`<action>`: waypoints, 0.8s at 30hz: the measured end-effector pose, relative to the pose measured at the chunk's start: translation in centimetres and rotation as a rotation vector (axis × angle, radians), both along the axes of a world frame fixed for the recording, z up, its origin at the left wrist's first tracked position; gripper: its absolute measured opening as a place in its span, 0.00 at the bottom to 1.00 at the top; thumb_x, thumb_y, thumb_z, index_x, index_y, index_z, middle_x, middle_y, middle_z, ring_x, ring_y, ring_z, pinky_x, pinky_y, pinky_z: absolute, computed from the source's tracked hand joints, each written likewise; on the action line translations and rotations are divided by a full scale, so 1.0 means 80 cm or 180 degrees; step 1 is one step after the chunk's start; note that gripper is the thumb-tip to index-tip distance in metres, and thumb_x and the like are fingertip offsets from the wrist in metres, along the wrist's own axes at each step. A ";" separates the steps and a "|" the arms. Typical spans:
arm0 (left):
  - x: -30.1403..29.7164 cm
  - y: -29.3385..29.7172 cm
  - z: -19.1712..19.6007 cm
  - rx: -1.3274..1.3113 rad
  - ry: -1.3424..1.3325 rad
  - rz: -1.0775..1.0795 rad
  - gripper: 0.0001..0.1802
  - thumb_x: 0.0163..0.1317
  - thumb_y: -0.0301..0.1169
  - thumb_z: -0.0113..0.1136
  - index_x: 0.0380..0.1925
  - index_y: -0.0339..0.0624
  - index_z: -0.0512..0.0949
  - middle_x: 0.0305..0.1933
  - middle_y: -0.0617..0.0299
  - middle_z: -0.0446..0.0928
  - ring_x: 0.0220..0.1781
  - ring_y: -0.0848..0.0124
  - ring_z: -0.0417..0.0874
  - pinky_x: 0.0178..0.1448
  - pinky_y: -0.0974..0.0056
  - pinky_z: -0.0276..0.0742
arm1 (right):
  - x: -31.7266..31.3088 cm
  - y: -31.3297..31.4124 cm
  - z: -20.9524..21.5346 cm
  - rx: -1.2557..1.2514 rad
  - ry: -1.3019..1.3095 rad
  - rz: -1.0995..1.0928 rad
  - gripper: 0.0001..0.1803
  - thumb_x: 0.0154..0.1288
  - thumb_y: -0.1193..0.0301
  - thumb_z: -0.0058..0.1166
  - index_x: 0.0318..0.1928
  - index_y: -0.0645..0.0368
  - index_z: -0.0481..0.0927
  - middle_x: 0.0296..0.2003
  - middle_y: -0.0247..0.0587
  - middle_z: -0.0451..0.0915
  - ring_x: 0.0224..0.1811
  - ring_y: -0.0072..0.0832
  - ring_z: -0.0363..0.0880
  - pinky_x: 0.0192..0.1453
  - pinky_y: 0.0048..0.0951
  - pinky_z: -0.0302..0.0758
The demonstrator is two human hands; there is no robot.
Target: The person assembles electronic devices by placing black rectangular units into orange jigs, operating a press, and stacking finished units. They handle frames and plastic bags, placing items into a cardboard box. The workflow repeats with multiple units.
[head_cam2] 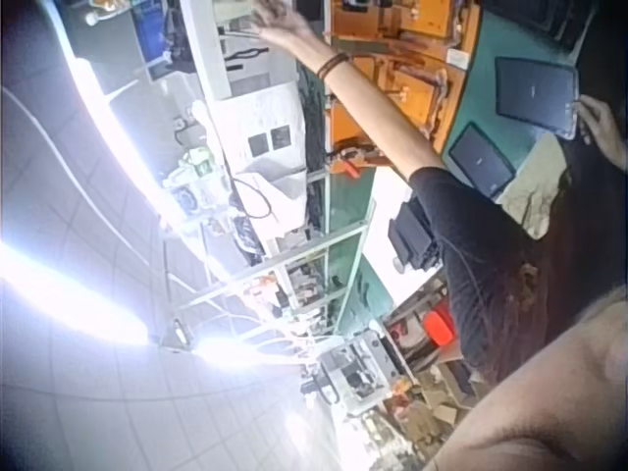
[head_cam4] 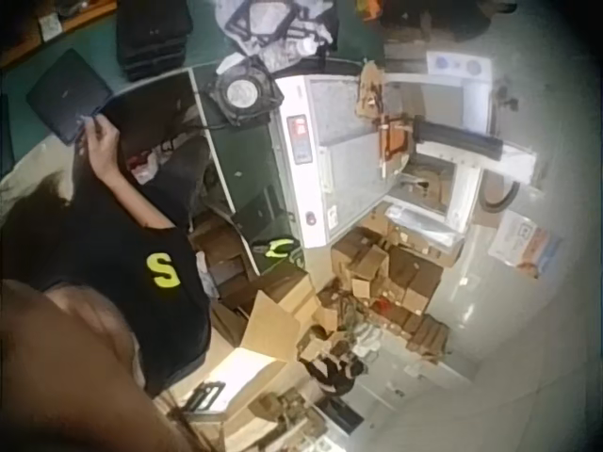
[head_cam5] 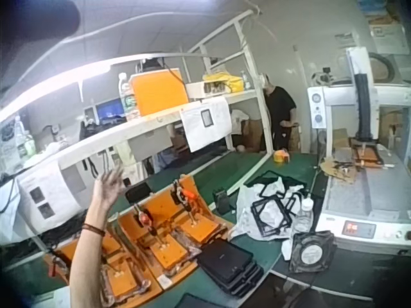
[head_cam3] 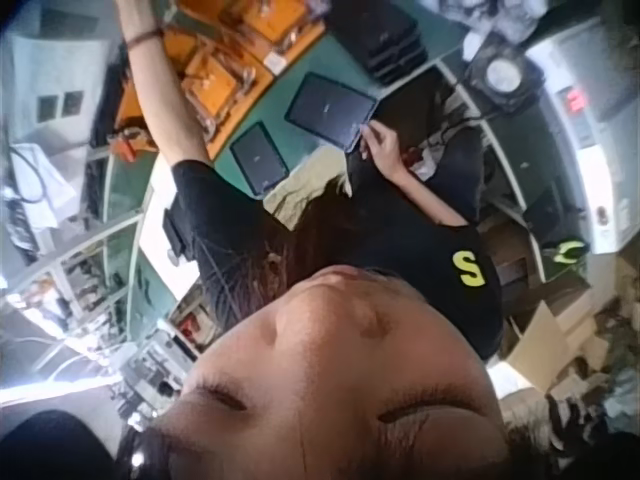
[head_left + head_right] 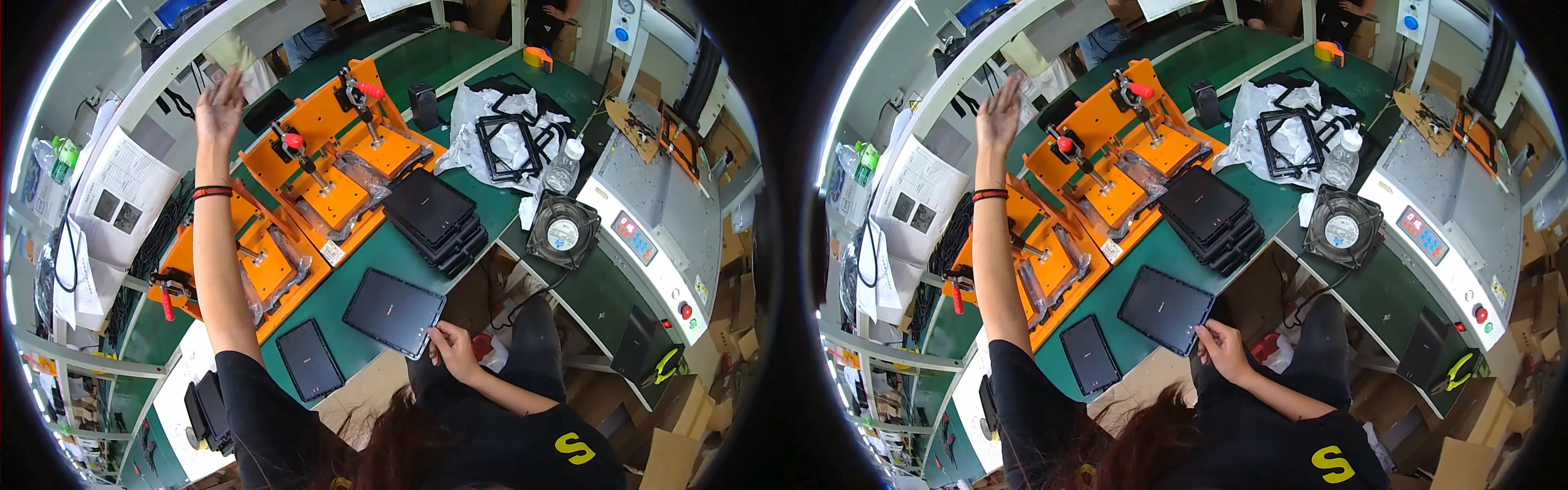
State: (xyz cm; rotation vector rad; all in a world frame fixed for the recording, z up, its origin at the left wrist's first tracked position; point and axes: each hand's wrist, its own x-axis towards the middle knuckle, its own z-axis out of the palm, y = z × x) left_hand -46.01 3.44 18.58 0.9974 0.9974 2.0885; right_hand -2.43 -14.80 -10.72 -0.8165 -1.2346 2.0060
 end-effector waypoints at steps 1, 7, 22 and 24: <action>0.020 0.005 -0.001 -0.0158 -0.0091 -0.0451 0.26 0.71 0.39 0.31 0.61 0.29 0.56 0.65 0.37 0.63 0.66 0.50 0.68 0.67 0.56 0.68 | -0.001 0.002 -0.001 0.0006 -0.0044 0.0040 0.16 0.71 0.67 0.48 0.26 0.62 0.72 0.18 0.33 0.74 0.17 0.14 0.71 0.21 0.18 0.69; 0.098 0.034 -0.048 -0.2080 0.0889 -0.2003 0.32 0.71 0.44 0.43 0.61 0.24 0.58 0.62 0.39 0.66 0.64 0.54 0.70 0.64 0.62 0.74 | -0.007 0.006 -0.009 -0.0027 -0.0121 0.0351 0.15 0.71 0.67 0.47 0.27 0.63 0.73 0.18 0.33 0.74 0.17 0.15 0.71 0.21 0.18 0.69; 0.139 0.013 -0.096 0.0075 0.4469 0.1730 0.15 0.67 0.31 0.49 0.49 0.32 0.67 0.39 0.44 0.79 0.41 0.49 0.81 0.45 0.54 0.76 | 0.006 0.012 0.008 0.0257 0.0077 0.0487 0.13 0.71 0.70 0.48 0.28 0.64 0.73 0.18 0.34 0.74 0.17 0.17 0.73 0.21 0.19 0.70; 0.164 -0.024 -0.099 0.0387 0.3437 0.1828 0.14 0.69 0.30 0.47 0.50 0.33 0.67 0.47 0.50 0.77 0.48 0.61 0.79 0.51 0.61 0.73 | 0.015 0.010 0.013 0.0333 0.0178 0.0437 0.14 0.70 0.69 0.48 0.28 0.64 0.72 0.17 0.35 0.75 0.17 0.17 0.74 0.20 0.20 0.70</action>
